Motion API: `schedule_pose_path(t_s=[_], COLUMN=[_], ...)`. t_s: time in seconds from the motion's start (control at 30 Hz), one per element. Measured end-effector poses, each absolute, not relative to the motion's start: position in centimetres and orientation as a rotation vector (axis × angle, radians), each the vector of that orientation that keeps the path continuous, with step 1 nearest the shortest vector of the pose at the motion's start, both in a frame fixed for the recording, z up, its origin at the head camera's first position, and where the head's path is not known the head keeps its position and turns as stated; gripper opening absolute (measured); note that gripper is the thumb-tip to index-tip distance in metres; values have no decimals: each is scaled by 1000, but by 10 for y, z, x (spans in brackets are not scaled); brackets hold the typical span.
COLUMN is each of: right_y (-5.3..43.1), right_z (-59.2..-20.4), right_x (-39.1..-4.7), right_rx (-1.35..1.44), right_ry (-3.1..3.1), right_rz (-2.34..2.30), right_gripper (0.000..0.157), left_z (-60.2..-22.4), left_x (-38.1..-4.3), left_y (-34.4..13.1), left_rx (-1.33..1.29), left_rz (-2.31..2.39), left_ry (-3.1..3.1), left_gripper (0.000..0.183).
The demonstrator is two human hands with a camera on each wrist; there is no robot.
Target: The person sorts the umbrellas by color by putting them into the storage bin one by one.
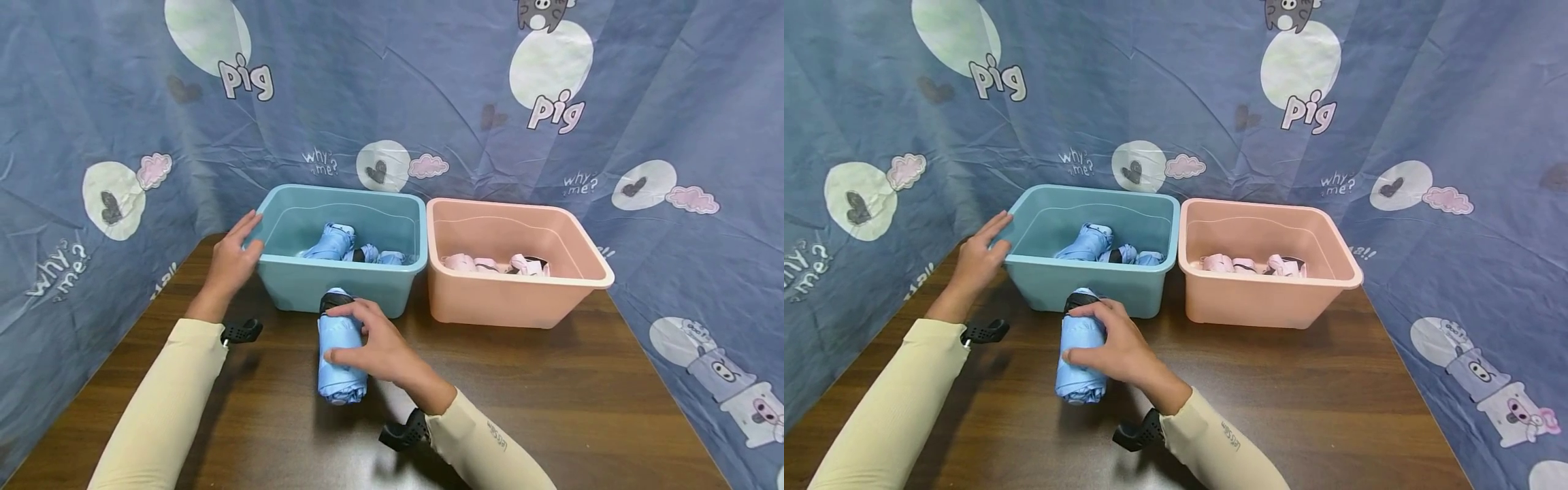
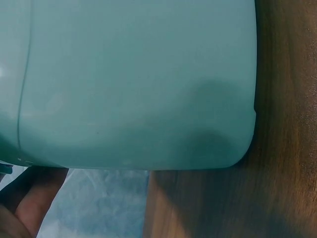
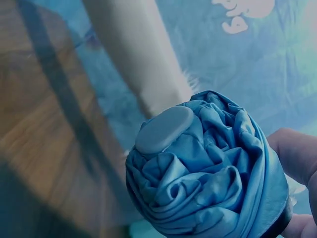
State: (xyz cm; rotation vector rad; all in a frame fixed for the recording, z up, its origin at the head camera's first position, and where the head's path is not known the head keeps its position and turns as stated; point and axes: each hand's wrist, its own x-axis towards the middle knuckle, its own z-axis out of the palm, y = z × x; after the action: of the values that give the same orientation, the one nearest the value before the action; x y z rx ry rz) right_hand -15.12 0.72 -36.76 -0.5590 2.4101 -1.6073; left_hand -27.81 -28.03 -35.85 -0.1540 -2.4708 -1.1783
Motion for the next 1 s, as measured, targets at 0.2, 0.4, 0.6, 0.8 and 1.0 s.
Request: schedule_pose_path(t_s=[0.2,0.4,0.6,0.8,1.0], right_y=[16,20,12,-3,-21], right_z=[-338,-311,-289,-269,-253], right_x=[-145,-149,-160,-183,-216], right_rx=[-612,-767,-848,-861,-772], right_ry=[2359,2394,2449,2392,2306], right_rz=[-1646,-1619,-1592,-1731,-1888], right_gripper=[50,51,51,51,50], left_z=[-356,-356,-360,-363,-363], left_x=[-278,-278,-278,-278,-279], left_y=[-281,-280,-281,-281,-280], left_rx=[-160,-161,-146,-154,-151], left_rz=[-1185,-1191,-1184,-1168,-1173], left_ry=[-2465,-2456,-2452,-2447,-2453], left_gripper=[52,52,52,52,52])
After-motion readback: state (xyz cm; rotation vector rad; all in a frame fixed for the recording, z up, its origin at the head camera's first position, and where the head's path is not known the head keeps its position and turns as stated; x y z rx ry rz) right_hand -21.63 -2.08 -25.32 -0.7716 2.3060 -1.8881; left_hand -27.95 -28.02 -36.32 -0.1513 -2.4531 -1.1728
